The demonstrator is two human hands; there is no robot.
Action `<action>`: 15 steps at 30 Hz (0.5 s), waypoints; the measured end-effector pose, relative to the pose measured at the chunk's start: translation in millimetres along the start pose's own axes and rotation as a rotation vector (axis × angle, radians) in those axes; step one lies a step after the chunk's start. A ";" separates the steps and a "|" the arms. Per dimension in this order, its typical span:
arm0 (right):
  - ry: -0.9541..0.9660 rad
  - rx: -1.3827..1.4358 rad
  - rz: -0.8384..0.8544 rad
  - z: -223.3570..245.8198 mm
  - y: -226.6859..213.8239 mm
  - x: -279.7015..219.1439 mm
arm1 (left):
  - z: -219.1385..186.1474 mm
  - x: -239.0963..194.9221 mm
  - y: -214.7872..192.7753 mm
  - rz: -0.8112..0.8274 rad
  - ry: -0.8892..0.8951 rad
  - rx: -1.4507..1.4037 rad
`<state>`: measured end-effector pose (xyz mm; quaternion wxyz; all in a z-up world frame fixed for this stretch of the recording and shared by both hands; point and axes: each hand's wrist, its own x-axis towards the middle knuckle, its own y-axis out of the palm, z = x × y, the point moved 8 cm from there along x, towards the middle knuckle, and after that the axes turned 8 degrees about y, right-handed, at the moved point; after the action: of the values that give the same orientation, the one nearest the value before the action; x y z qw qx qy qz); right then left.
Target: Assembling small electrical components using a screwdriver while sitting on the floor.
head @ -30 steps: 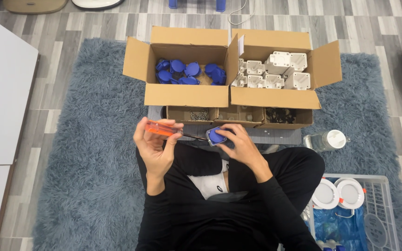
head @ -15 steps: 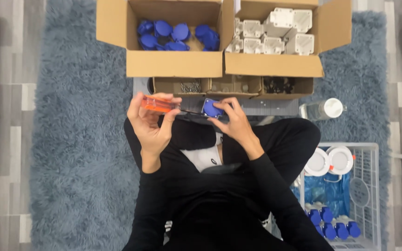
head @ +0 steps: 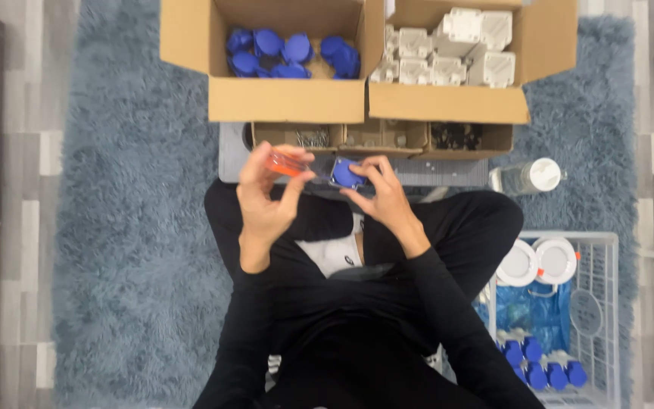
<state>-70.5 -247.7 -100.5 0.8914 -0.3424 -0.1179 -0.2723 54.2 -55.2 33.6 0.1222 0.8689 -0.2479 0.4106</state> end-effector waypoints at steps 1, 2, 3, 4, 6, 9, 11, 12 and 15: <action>0.007 -0.010 0.007 0.3 0.5 1.3 | 1.7 0.3 2.2 0.011 -0.006 -0.001; -0.009 -0.010 -0.003 2.9 -0.9 1.4 | -1.6 3.7 3.6 0.011 0.012 0.001; 0.008 -0.006 0.001 3.1 -1.3 1.5 | -3.9 6.6 6.5 0.033 0.012 0.013; 0.021 -0.001 0.005 2.9 -1.5 1.8 | -6.2 9.0 9.4 0.052 0.015 0.026; 0.017 0.001 -0.004 1.9 -1.7 1.4 | -13.2 16.8 12.4 0.065 0.026 0.032; 0.026 0.007 -0.012 -0.6 0.4 -1.1 | -25.2 29.2 14.5 0.043 0.024 0.054; 0.024 0.009 -0.020 1.5 0.2 -1.7 | -27.2 30.1 13.4 0.009 0.029 0.070; 0.035 0.015 -0.014 3.0 -1.0 -1.7 | -21.5 26.1 12.4 -0.019 -0.003 0.048; 0.042 0.019 -0.010 2.9 -2.7 0.2 | -20.4 27.7 15.4 -0.030 -0.028 0.011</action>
<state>-72.0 -247.4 -96.8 0.8956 -0.3274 -0.1036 -0.2828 47.6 -69.0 68.0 0.1201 0.8790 -0.2343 0.3977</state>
